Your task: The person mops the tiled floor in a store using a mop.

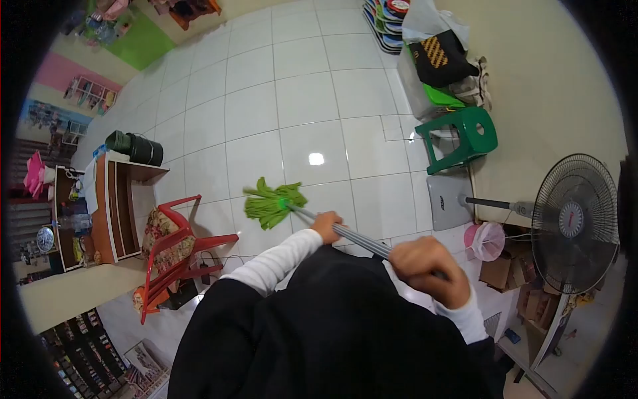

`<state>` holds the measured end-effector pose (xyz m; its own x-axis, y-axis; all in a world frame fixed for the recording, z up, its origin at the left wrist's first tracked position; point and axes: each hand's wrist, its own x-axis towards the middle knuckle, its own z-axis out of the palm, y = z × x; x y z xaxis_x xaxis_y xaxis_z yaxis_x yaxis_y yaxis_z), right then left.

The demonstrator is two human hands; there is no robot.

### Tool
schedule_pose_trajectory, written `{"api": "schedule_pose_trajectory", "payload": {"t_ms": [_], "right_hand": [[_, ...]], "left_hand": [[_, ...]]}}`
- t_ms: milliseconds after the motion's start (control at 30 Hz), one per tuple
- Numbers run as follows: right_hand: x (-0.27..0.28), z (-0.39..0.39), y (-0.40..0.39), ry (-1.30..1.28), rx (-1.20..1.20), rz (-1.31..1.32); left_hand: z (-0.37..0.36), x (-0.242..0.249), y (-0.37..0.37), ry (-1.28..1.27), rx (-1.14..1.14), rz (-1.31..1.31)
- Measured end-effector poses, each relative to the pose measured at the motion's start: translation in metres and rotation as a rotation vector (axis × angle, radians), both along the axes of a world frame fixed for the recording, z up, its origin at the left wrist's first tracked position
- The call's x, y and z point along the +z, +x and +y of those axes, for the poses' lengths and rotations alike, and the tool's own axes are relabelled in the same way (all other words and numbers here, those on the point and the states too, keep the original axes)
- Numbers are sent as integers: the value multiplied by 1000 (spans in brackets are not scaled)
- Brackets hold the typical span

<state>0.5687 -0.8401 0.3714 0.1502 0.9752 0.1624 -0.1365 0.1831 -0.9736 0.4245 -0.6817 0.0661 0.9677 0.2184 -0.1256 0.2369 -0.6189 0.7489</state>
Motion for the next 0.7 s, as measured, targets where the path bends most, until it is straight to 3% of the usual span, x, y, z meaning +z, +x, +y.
{"api": "schedule_pose_trajectory", "payload": {"t_ms": [33,133,200,367,400,500,533,700], "right_hand": [[21,-16,5,-67,-86,-14],[58,-57,37,-110,220,-209],[69,-76,42,-123,200,-282],[58,-127,65,-259,253,-497],[53,-135,71,-251,253,-516],[38,-157,82,-204,271,-533],[35,-163,84,-173,290,-509],[41,-192,97,7,357,-374]], "left_hand": [[-23,10,21,-55,-35,-62],[-94,31,80,-246,-214,-117],[-138,35,115,-331,-279,-135],[-225,11,189,-414,-390,-116],[-238,10,200,-354,-332,-312],[-256,4,220,-306,-356,-347],[-258,3,225,-274,-440,-242],[-266,34,209,-375,-346,-145]]}}
